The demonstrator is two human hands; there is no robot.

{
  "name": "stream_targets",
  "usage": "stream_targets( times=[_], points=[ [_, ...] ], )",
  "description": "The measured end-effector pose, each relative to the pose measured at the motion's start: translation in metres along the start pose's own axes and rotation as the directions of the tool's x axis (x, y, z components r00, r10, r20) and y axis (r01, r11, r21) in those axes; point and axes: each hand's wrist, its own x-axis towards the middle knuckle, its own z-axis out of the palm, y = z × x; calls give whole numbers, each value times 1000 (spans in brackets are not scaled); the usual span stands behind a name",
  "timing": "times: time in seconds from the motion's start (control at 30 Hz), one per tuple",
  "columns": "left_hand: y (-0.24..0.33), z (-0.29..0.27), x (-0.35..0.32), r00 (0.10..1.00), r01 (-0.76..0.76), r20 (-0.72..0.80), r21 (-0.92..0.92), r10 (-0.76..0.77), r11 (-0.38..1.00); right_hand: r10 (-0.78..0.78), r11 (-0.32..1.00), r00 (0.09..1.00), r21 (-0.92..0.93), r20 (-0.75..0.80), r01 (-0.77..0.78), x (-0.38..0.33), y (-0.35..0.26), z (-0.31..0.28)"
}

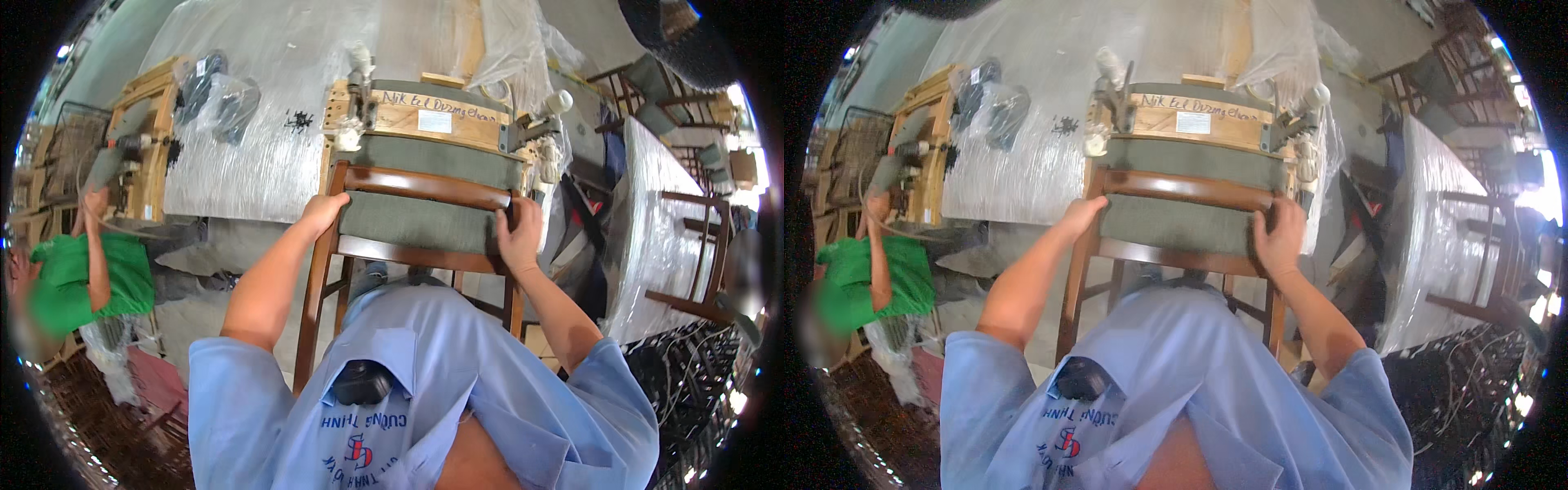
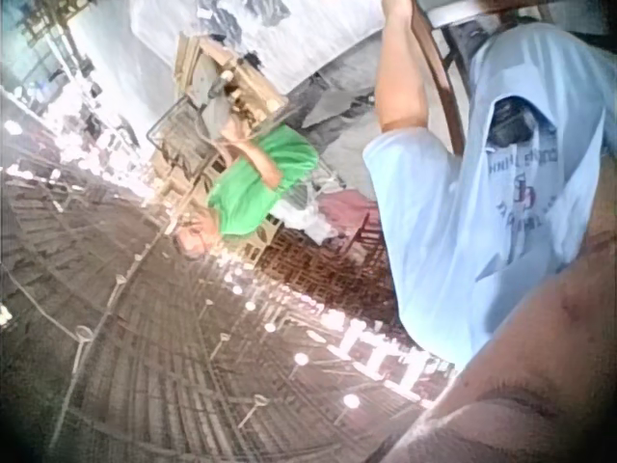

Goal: The person assembles wooden dining chairs by placing frames into a jig, inserting screws with a power drill, and attaching cushioned seat pads. The person repeats this process for multiple chairs in a workshop setting.

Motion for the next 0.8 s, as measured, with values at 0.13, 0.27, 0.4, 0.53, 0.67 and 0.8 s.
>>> stream_targets(
  times=[0.13,0.27,0.4,0.53,0.67,0.8],
  points=[
    [-10,2,15,999,35,-30,-12,-35,999,-253,861,947,492,198,127,97,-89,36],
    [19,-6,-3,999,13,-41,-5,-13,1000,-210,750,972,655,108,89,210,-184,76],
    [23,-4,-7,998,22,-65,-25,-24,999,-261,815,924,577,279,56,271,-199,111],
    [19,-5,-9,998,15,-63,-10,-16,1000,-402,830,869,516,290,212,294,-197,121],
    [24,-6,-13,998,27,-49,-1,-27,1000,-224,847,885,530,407,-29,312,-196,148],
    [20,-4,-11,998,8,-55,28,-6,1000,81,849,837,403,542,-343,326,-195,187]
  ],
)
